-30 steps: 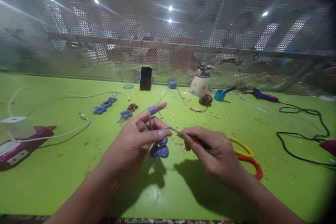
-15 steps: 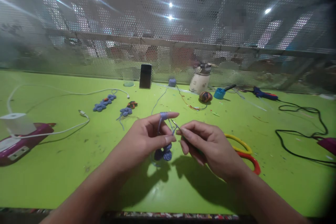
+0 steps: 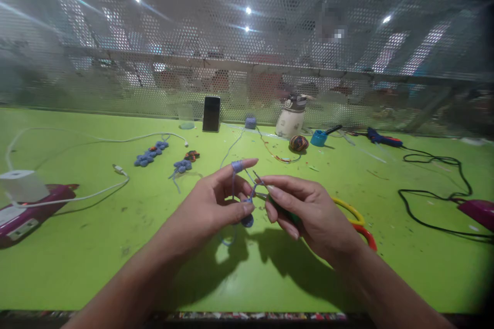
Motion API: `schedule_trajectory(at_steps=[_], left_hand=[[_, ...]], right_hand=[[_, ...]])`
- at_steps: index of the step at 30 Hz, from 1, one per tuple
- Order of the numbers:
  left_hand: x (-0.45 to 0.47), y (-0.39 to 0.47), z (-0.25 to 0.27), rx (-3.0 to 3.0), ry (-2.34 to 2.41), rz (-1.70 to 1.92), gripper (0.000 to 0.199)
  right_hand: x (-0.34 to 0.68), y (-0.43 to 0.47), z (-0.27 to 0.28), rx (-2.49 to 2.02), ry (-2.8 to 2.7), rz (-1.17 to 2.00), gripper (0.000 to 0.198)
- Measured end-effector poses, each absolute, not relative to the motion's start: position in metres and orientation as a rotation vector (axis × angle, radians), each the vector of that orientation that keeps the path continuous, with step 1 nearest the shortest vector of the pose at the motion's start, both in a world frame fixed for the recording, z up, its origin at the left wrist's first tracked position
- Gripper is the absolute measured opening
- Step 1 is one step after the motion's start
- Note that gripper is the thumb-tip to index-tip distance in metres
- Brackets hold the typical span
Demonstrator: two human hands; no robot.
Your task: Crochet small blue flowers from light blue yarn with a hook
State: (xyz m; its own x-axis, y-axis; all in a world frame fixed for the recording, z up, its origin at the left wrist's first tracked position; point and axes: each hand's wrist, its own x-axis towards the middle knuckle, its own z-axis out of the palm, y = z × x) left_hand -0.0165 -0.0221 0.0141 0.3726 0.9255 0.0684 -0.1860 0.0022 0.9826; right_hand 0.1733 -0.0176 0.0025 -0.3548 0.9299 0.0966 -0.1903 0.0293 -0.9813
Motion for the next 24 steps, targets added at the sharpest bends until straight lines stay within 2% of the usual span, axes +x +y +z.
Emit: schedule_trajectory(at_steps=[5, 11, 17, 24], left_hand=[[-0.012, -0.025, 0.015, 1.373, 0.816, 1.032, 0.071], [-0.012, -0.026, 0.01, 1.62, 0.926, 1.061, 0.068], [-0.011, -0.028, 0.013, 1.71, 0.958, 0.994, 0.088], [-0.016, -0.018, 0.008, 1.655, 0.937, 0.928, 0.09]], right_hand=[[0.175, -0.016, 0.002, -0.827, -1.345, 1.51, 0.027], [0.178, -0.015, 0.003, -0.875, -1.399, 1.483, 0.028], [0.179, -0.016, 0.003, -0.938, -1.579, 1.377, 0.031], [0.188, -0.011, 0.008, -0.959, -1.725, 1.153, 0.026]])
